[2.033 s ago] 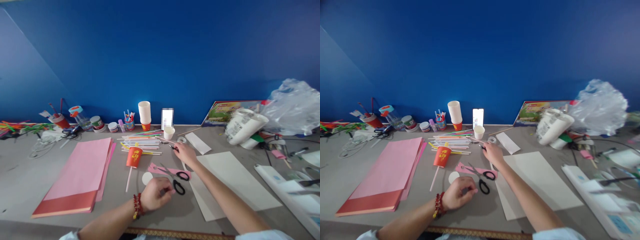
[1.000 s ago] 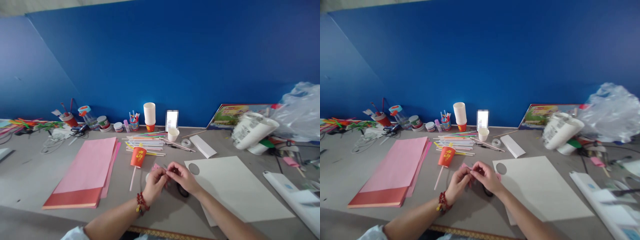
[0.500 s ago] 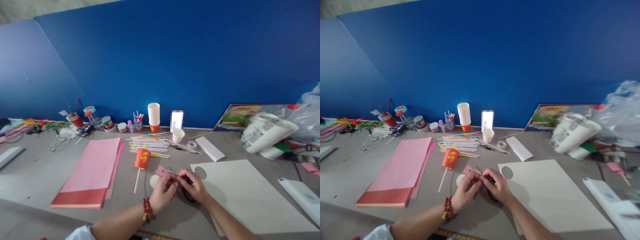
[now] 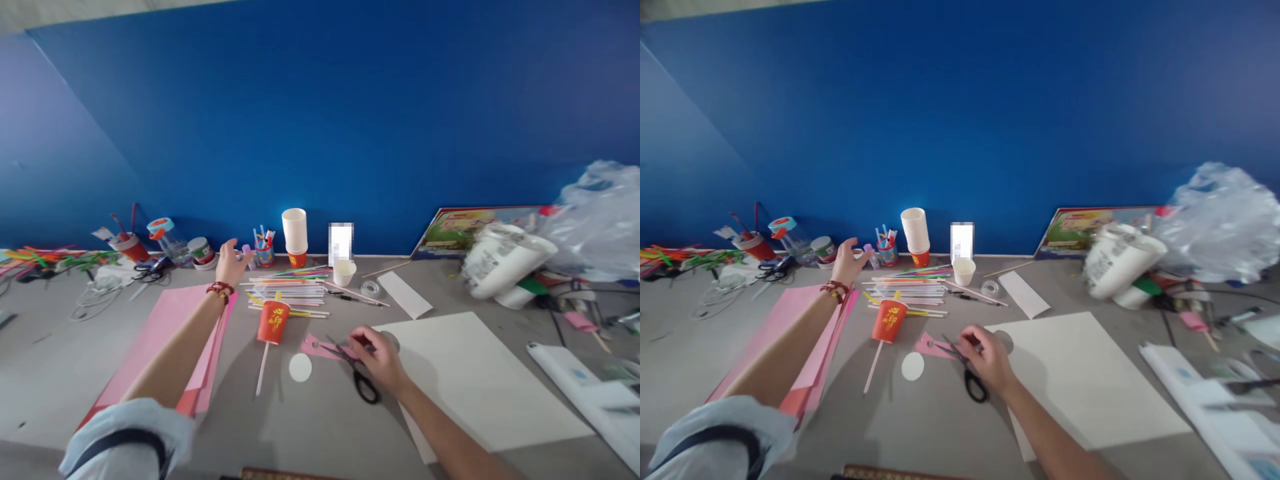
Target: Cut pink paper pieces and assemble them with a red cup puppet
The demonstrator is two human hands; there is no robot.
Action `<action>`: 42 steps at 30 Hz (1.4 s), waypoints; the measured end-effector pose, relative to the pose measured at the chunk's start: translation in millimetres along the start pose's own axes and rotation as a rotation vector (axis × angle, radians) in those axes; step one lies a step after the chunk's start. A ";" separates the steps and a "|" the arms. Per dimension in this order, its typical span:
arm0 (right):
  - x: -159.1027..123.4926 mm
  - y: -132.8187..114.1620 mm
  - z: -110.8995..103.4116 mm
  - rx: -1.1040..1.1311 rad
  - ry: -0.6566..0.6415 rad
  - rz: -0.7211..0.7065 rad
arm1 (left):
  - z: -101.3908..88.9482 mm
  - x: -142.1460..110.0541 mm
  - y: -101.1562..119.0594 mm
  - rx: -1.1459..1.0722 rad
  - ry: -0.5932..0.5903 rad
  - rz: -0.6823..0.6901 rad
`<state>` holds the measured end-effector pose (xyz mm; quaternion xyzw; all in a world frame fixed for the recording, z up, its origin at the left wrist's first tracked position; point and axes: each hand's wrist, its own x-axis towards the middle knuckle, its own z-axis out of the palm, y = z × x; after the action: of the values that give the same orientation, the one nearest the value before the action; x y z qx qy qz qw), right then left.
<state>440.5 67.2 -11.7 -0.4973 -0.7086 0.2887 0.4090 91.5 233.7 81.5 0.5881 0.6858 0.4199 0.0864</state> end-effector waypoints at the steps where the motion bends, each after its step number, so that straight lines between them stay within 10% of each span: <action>1: 0.7 -0.9 -0.3 -0.016 -0.007 0.002 | 10.5 11.6 -9.5 0.027 -0.013 -0.028; 9: 5.0 4.6 -3.8 -0.088 0.001 -0.039 | 32.2 24.9 -40.4 0.054 -0.108 -0.135; 15: 8.5 12.5 -5.3 -0.103 0.054 -0.034 | -25.8 15.0 -19.7 -0.151 0.156 -0.103; 19: 12.4 10.0 -9.9 -0.030 0.082 0.029 | -65.7 -49.8 7.9 -0.379 0.188 -0.031; 27: 20.0 -14.2 -53.1 -0.021 0.037 0.090 | -27.5 -225.5 60.7 -1.048 -0.563 -0.247; 36: -18.7 11.1 -67.7 -0.470 -0.028 -0.093 | 31.7 -258.8 81.5 -1.067 -0.884 -0.383; 42: -42.8 26.2 -72.3 -0.493 0.008 -0.068 | 39.1 -273.2 74.8 -0.917 -1.026 -0.219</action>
<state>522.8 36.0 -9.5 -0.5589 -0.7724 0.0912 0.2877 250.5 8.7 4.9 0.5437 0.3671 0.3251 0.6812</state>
